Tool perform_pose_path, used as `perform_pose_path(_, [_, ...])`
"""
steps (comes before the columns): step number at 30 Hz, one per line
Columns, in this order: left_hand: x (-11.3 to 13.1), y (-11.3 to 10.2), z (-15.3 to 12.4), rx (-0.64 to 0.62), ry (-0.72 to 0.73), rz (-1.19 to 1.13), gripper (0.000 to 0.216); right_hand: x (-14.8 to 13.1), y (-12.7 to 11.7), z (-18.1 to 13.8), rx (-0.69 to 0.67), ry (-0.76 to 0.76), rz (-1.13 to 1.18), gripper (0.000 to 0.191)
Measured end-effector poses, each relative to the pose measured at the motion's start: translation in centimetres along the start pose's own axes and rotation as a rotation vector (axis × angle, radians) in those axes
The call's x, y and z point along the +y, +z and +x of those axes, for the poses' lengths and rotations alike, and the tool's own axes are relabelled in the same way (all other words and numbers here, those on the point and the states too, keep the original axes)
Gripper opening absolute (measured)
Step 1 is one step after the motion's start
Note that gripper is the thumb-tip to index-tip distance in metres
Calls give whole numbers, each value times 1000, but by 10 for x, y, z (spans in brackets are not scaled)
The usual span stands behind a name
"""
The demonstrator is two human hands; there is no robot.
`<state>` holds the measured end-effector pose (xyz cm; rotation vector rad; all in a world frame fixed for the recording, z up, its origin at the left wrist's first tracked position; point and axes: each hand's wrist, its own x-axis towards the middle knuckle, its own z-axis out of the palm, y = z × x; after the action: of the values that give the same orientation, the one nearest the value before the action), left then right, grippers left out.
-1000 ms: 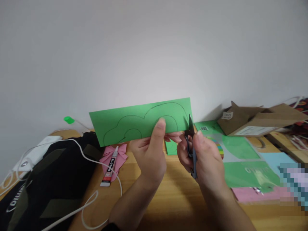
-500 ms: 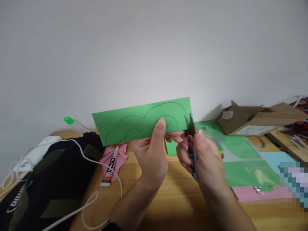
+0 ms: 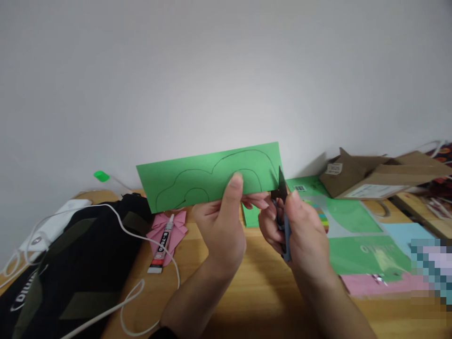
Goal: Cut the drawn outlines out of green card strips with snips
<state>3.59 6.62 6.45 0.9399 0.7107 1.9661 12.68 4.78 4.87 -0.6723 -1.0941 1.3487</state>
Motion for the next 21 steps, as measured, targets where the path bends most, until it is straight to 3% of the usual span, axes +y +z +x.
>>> perform_pose_path(21, [0, -1, -1, 14, -39, 0, 33, -1, 0, 1, -3, 59, 26, 45])
